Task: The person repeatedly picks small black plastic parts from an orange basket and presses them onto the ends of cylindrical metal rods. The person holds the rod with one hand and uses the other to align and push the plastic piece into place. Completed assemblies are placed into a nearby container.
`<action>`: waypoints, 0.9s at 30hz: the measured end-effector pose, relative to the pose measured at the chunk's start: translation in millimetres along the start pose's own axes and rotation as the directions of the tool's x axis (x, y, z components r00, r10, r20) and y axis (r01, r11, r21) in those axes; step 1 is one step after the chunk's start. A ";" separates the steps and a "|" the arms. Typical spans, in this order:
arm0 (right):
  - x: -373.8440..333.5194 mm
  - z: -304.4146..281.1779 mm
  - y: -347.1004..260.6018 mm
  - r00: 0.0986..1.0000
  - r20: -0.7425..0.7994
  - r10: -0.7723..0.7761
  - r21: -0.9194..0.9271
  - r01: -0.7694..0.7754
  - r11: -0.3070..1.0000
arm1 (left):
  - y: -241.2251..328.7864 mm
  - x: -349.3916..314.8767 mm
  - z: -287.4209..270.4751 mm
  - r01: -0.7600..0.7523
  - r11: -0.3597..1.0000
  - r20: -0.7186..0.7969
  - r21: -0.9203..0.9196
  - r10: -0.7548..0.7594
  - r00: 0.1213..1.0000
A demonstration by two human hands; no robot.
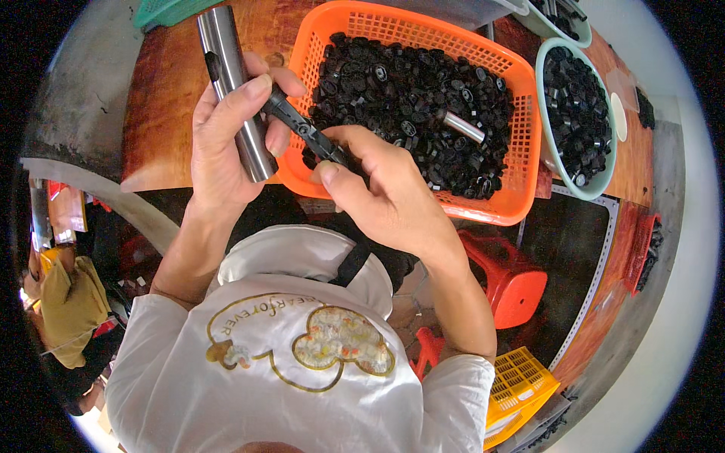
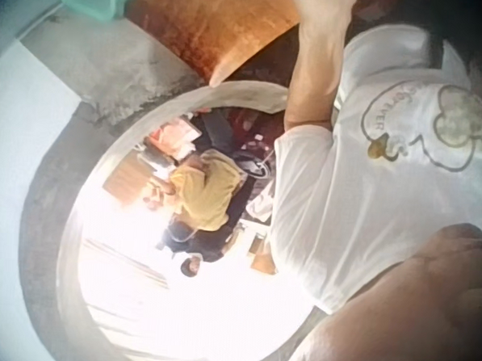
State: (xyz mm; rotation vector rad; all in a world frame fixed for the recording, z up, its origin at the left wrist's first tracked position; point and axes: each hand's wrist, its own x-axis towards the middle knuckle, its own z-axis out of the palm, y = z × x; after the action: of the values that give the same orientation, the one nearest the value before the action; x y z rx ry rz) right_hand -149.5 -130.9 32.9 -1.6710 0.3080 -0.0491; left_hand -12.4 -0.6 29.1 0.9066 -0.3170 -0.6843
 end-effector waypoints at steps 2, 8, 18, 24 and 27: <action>-0.5 0.3 -1.1 0.999 0.005 0.041 0.000 -0.041 0.999 | 0.6 -1.2 2.4 -0.008 0.999 0.025 0.035 0.007 1.000; -1.4 -0.7 -3.7 0.997 -0.001 0.078 0.084 -0.078 0.993 | -1.2 -6.3 12.4 -0.032 0.998 0.020 0.055 0.031 0.999; 3.0 -1.9 -3.9 0.991 -0.024 0.129 0.038 -0.128 0.991 | -4.4 -11.7 18.3 -0.055 0.995 0.007 0.077 0.055 0.998; 2.6 -1.6 -4.3 0.990 -0.023 0.143 0.072 -0.141 0.987 | -8.5 -8.5 15.1 -0.102 0.988 0.024 0.115 0.100 0.995; 2.7 -1.4 -4.3 0.990 -0.027 0.140 0.062 -0.138 0.988 | -8.5 -9.2 16.2 -0.100 0.989 0.028 0.111 0.098 0.995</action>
State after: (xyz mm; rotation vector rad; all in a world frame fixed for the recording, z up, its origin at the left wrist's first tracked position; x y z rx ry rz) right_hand -146.4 -132.5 36.9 -1.5866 0.4421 0.0200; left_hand -31.2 -8.0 32.1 0.9845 -0.4208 -0.5897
